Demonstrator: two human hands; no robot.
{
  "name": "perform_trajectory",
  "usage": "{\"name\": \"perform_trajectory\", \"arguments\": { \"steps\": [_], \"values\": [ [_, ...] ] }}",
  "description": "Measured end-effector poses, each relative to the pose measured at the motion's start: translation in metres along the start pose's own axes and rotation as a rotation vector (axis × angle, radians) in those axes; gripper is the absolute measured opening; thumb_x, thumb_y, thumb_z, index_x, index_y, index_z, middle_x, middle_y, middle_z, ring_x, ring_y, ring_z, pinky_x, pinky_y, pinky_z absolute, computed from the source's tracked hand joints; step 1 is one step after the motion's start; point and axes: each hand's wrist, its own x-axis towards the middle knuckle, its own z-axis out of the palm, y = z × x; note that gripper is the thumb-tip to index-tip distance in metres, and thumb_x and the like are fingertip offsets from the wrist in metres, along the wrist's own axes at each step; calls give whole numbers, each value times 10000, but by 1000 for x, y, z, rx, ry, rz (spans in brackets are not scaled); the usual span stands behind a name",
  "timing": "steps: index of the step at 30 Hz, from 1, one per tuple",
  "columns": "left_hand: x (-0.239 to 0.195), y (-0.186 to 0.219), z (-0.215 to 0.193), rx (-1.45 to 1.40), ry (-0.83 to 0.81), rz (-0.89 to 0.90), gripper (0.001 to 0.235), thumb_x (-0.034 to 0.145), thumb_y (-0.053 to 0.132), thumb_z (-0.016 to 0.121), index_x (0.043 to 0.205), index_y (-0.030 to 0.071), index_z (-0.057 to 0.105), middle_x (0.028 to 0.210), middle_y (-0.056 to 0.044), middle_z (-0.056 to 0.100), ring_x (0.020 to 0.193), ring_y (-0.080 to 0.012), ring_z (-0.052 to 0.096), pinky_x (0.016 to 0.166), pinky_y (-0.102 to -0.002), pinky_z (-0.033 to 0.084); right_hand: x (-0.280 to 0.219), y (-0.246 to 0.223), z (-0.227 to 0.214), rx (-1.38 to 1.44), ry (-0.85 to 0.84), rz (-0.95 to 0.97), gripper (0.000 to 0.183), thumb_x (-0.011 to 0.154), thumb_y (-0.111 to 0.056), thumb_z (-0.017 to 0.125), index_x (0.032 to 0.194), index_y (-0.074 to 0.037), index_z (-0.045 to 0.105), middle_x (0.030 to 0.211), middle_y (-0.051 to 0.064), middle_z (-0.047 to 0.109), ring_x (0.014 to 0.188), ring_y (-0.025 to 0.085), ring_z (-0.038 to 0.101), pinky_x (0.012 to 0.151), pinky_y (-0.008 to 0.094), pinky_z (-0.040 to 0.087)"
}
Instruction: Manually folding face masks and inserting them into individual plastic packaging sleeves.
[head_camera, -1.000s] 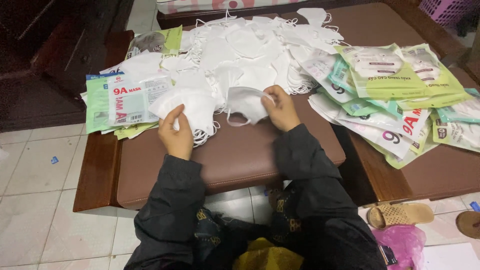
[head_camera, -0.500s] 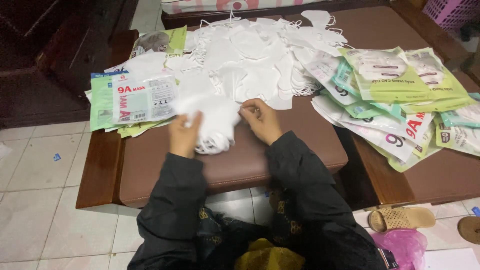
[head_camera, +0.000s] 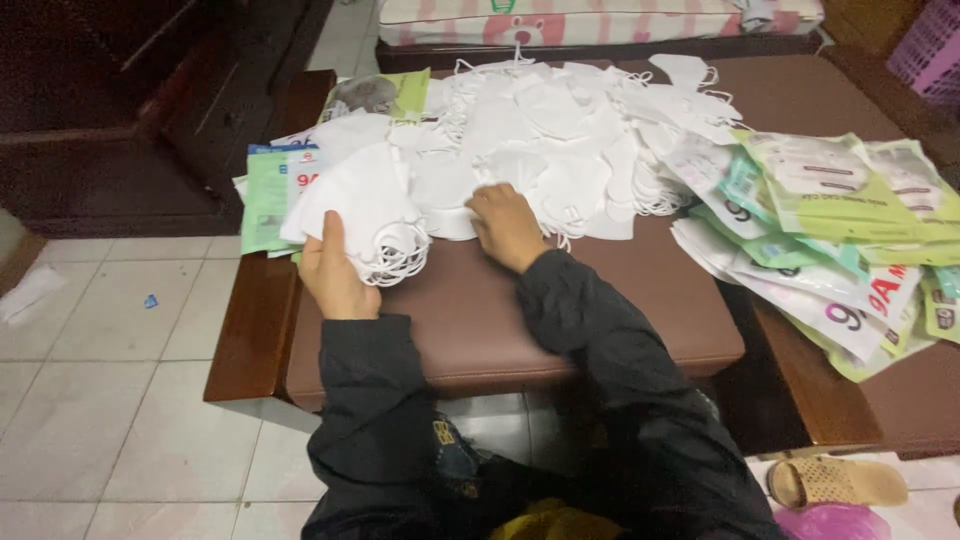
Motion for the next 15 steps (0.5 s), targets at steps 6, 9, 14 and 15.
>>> {"name": "perform_trajectory", "arguments": {
  "steps": [6,9,14,15],
  "values": [
    [3,5,-1,-21,37,-27,353,946,184,728,1206,-38,639,1045,-208,748,908,-219,770,800,-350,679,48,12,45,-232,-238,97,491,946,-124,648,1430,-158,571,1338,157,642,1322,342,548,1040,478,439],
    [5,7,-5,28,55,-9,371,950,190,733,1236,-28,639,1083,-230,739,955,-224,758,817,-345,669,55,34,65,-358,-258,130,417,922,-73,604,1317,-200,647,1110,65,733,1099,269,671,920,429,487],
    [13,4,-19,495,34,291,301,995,189,713,1225,-2,683,1012,-151,724,996,-159,715,786,-325,650,63,51,8,-265,-58,131,340,911,-15,606,1192,-168,721,933,94,746,921,323,724,781,462,549],
    [22,-5,-28,497,31,288,301,995,189,713,1225,-2,683,1012,-151,724,996,-159,715,786,-325,650,62,54,-9,-266,-60,135,340,911,-15,606,1192,-168,721,933,94,746,921,323,724,781,462,549]
  ]
}}
